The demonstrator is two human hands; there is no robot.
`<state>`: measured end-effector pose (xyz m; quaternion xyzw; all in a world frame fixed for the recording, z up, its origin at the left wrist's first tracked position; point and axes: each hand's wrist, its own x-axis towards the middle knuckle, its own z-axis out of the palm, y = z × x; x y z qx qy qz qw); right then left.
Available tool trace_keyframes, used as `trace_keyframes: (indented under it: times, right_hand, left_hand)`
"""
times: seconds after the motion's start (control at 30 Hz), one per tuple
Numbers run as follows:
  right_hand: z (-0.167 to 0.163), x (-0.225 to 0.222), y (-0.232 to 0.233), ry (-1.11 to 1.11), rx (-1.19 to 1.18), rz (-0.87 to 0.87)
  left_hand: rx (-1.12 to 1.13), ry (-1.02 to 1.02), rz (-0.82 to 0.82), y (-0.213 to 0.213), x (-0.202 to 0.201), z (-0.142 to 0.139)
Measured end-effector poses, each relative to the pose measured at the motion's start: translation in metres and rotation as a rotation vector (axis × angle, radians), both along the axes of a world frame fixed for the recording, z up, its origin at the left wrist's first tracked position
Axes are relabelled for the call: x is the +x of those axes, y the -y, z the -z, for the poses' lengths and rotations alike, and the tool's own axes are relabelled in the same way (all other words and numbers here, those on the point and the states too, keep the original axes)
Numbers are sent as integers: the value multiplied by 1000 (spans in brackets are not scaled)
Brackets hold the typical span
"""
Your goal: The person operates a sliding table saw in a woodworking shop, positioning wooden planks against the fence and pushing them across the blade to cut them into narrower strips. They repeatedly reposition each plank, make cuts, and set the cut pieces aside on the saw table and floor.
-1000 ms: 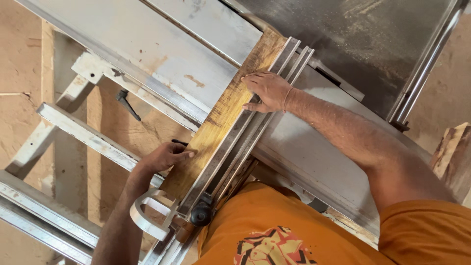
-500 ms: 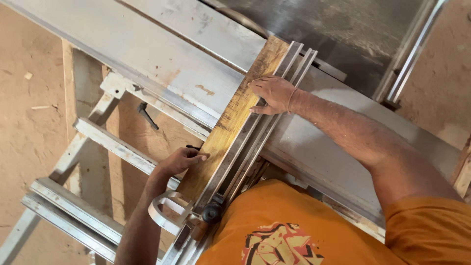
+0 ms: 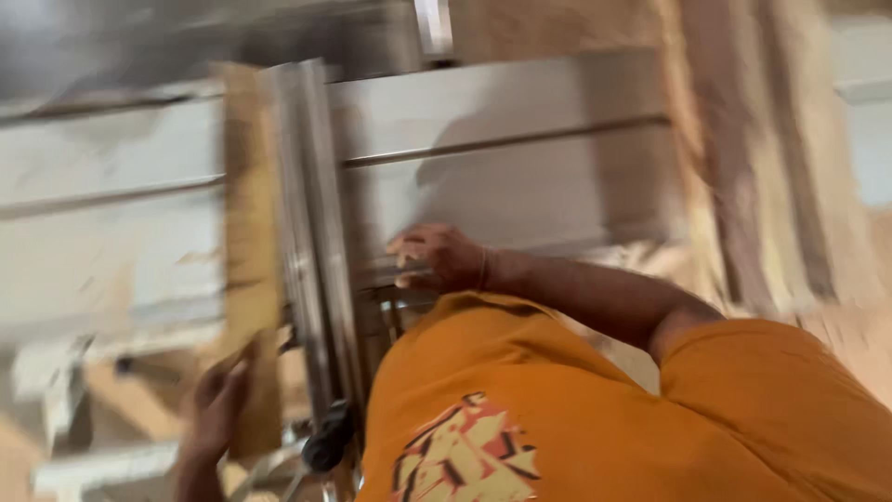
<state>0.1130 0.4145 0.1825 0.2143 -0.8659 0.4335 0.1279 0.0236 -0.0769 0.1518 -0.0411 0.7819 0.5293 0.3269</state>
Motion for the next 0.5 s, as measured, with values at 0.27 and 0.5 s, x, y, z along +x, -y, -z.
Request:
trace_keyframes:
  times: [0.27,0.5]
  right_hand:
    - [-23,187,-33,372,-399,684]
    - [-110,204,20,-1,-592,627]
  left_hand:
    - [51,-620,169,-96,-63,-174]
    - [430,-571,582,-241,20,-211]
